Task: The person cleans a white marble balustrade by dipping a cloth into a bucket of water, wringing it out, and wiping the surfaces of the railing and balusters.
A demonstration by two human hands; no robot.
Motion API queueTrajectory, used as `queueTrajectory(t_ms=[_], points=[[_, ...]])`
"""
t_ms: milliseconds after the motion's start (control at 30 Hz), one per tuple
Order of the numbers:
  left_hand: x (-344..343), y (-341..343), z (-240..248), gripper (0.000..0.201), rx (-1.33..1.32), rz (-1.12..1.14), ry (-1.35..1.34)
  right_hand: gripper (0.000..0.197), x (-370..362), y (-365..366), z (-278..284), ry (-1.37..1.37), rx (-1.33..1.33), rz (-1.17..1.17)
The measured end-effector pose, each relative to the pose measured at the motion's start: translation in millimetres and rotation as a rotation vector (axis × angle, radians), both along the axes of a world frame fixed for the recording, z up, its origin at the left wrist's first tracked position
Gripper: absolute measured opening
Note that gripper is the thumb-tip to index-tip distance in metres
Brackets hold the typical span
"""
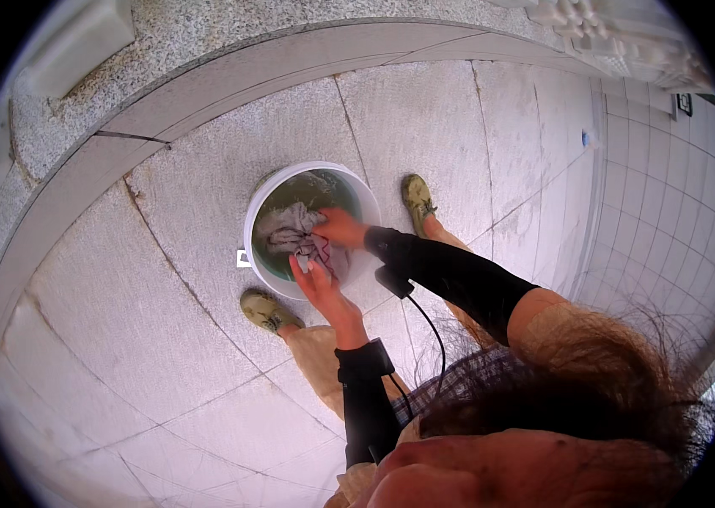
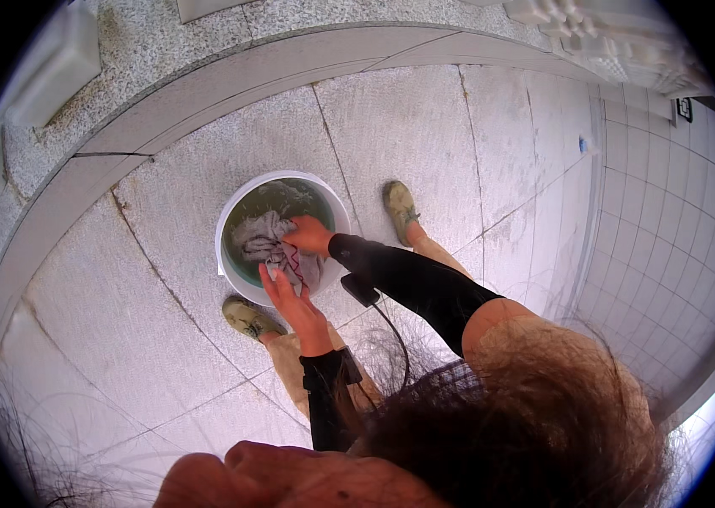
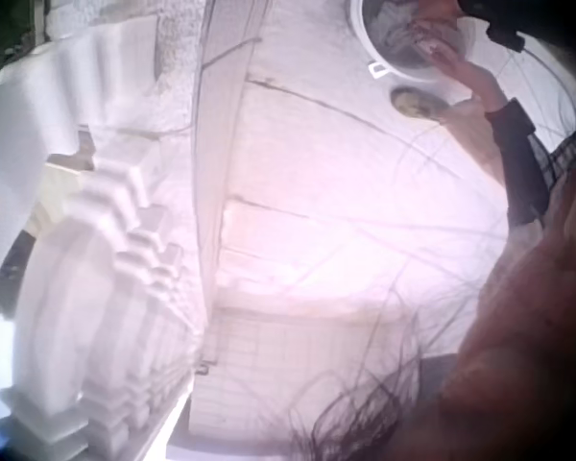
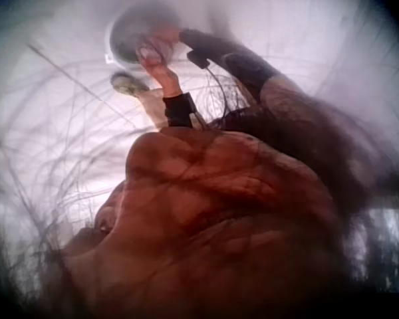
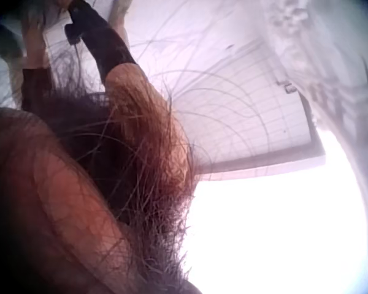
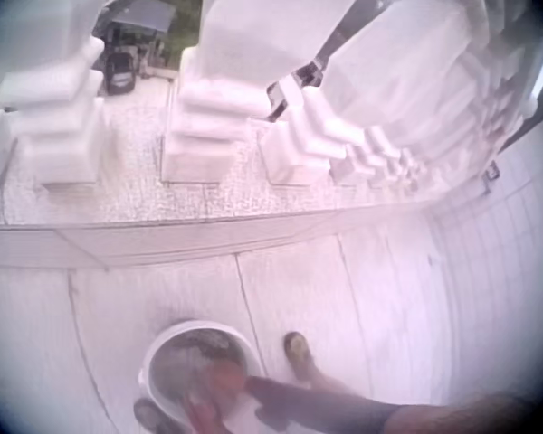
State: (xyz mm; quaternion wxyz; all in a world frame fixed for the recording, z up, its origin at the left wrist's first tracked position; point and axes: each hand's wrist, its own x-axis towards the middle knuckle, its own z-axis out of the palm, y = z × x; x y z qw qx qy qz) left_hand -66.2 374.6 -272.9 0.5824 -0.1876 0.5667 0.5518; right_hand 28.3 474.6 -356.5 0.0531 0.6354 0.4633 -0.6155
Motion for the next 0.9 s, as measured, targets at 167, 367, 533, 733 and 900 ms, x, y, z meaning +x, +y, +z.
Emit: queueTrajectory(t_ms=[167, 367, 533, 733, 900], points=[[-11.6, -7.7, -6.8, 0.066, -0.114, -0.083, 0.159, 0.043, 2.2, -14.2, 59.9, 0.089, -0.091, -0.084], [-8.9, 5.0, 13.4, 0.066, 0.184, 0.097, -0.193, 0.042, 17.1, -38.4, 151.3, 0.143, 0.336, 0.296], [4.1, -7.3, -11.7, 0.049, 0.324, 0.237, -0.731, 0.046, -4.5, -49.1, 156.6, 0.145, 0.656, 0.469], [18.7, -38.1, -49.7, 0.038, 0.309, 0.348, -0.432, 0.038, -18.9, -39.7, 115.2, 0.047, 0.511, 0.439], [19.2, -13.3, -31.5, 0.039, 0.087, 0.158, 0.011, 0.041, -8.4, -26.8, 73.4, 0.041, 0.181, 0.15]])
